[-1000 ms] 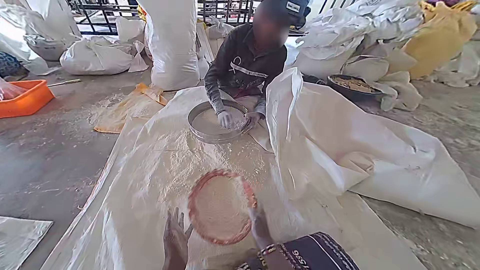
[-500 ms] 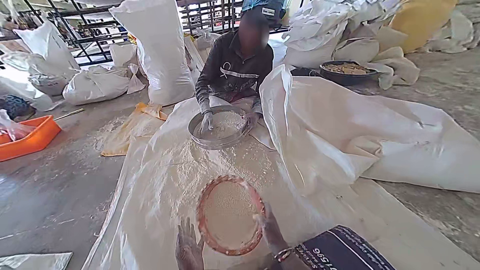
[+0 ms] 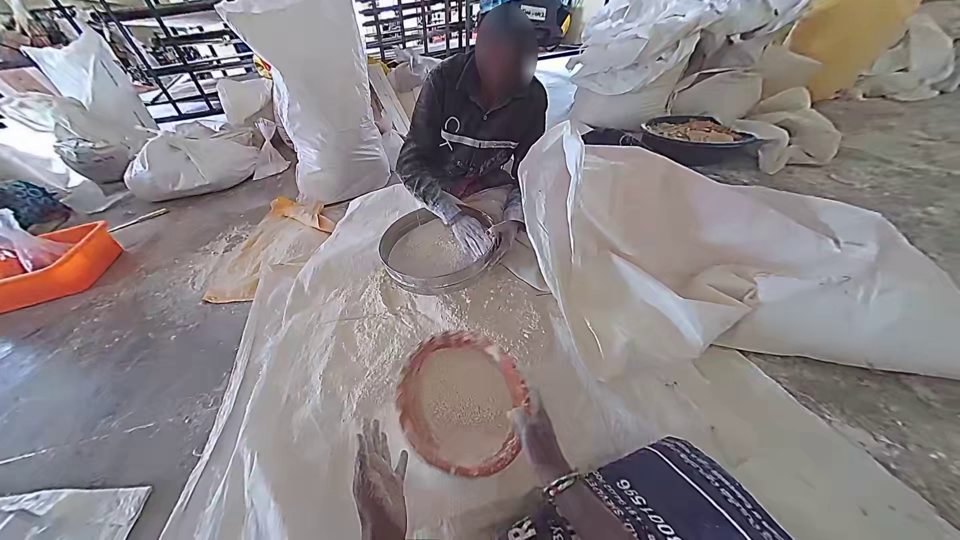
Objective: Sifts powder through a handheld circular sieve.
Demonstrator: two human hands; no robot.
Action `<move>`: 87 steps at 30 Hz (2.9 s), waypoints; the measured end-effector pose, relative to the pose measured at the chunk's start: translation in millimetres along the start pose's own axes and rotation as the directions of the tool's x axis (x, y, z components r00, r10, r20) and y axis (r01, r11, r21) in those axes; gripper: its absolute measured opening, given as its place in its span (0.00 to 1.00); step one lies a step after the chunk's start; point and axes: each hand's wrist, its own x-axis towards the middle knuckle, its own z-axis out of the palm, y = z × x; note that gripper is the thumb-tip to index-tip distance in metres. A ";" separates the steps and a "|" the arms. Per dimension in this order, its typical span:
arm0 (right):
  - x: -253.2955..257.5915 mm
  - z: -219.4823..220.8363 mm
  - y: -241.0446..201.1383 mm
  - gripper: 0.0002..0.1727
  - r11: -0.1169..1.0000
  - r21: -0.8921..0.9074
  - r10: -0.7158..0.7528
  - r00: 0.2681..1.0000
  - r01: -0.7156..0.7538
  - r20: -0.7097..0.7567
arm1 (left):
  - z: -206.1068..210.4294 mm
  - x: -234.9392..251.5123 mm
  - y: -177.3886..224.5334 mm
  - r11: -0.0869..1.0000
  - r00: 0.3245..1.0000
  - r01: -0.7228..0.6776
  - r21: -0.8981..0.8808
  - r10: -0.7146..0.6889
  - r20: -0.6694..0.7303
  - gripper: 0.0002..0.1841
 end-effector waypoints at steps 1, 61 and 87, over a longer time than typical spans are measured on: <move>-7.2 2.9 -1.8 0.39 1.000 -0.025 0.007 0.999 -0.006 0.036 | 4.2 -3.7 -3.4 0.998 0.999 -0.033 0.045 0.035 -0.031 0.31; -4.9 1.6 -2.7 0.38 0.999 -0.022 -0.029 0.998 0.031 0.047 | -2.9 0.0 -3.3 0.999 1.000 -0.008 -0.031 0.008 0.007 0.33; -11.6 8.1 -0.3 0.39 0.994 -0.088 -0.057 0.995 0.064 0.087 | 7.4 -3.3 0.8 1.000 0.993 -0.014 -0.024 0.011 -0.119 0.28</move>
